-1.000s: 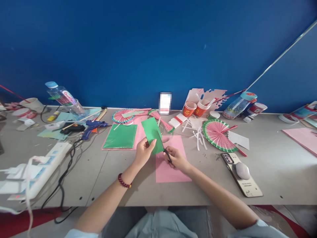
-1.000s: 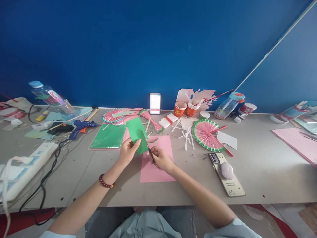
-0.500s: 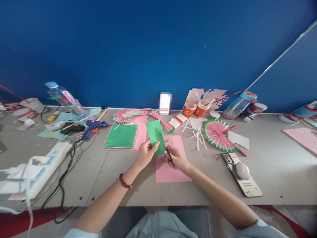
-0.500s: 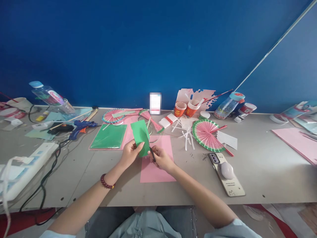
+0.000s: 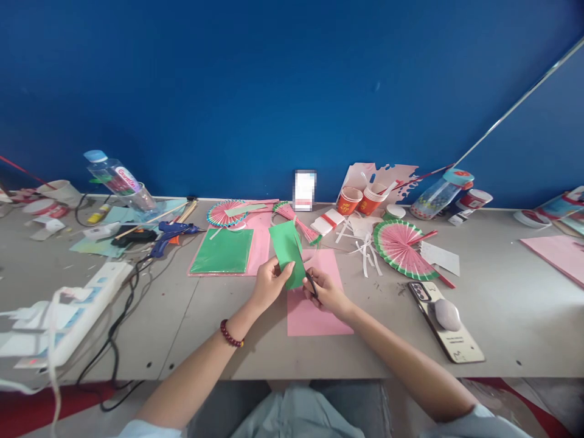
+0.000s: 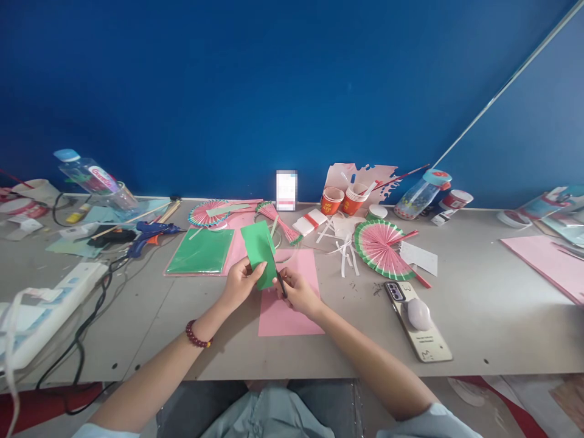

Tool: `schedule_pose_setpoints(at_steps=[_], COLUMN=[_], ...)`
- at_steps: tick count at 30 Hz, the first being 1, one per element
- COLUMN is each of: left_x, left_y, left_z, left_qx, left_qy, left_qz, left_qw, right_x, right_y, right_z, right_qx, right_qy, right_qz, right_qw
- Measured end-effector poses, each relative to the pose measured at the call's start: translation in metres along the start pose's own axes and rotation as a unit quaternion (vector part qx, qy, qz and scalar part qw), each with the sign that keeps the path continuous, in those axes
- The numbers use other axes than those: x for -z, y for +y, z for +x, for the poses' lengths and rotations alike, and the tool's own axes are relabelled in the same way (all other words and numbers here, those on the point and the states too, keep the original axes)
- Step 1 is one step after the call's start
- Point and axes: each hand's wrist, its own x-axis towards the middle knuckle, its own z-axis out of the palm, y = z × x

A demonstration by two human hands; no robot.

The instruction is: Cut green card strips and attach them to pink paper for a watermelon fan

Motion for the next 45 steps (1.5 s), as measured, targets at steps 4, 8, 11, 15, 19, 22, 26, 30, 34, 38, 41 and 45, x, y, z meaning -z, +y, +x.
schedule_pose_setpoints(at_steps=[4,8,11,15,19,22,26,30,34,38,41,45], left_x=[-0.0002,-0.0002,0.0000,-0.0001,-0.0004,-0.0005,-0.0001,0.0005,0.0007,0.0009,0.0012,0.0012], left_y=[0.0011,0.0016,0.0009,0.0005,0.0011,0.0004,-0.0020,-0.0037,-0.0035,-0.0021,-0.0018,-0.0028], left_z=[0.0001,-0.0001,-0.0003,-0.0004,-0.0005,-0.0004,0.0000,0.0002,0.0004,0.0004,0.0002,0.0002], left_qx=[0.007,0.004,-0.004,-0.007,0.000,-0.002,-0.003,-0.005,-0.009,-0.012,-0.006,-0.005], left_qy=[0.002,0.002,-0.002,-0.001,0.002,0.007,-0.001,-0.003,-0.002,0.000,-0.004,-0.014], left_qz=[-0.005,-0.005,0.004,0.008,0.003,0.002,0.000,0.008,0.009,0.011,0.011,0.021], left_qw=[1.000,1.000,1.000,1.000,1.000,1.000,1.000,1.000,1.000,1.000,1.000,1.000], right_x=[0.0010,0.0008,-0.0002,-0.0012,-0.0007,-0.0001,-0.0003,-0.0009,-0.0012,-0.0012,-0.0005,0.0011], right_y=[0.0032,0.0032,-0.0006,-0.0036,-0.0005,0.0014,-0.0002,-0.0032,-0.0038,-0.0020,-0.0002,0.0018], right_z=[0.0015,0.0015,-0.0003,-0.0012,0.0010,0.0022,0.0017,0.0004,0.0002,0.0009,0.0017,0.0026], right_qx=[0.005,0.003,-0.005,-0.006,0.001,0.001,0.002,0.008,0.008,0.001,0.004,0.005], right_qy=[-0.001,0.002,0.005,0.013,0.014,0.014,0.016,0.019,0.024,0.024,0.019,0.016], right_qz=[0.004,0.003,-0.006,-0.010,-0.003,0.000,-0.001,-0.004,0.000,0.002,0.009,0.013], right_qw=[1.000,1.000,1.000,1.000,1.000,1.000,1.000,1.000,1.000,1.000,1.000,1.000])
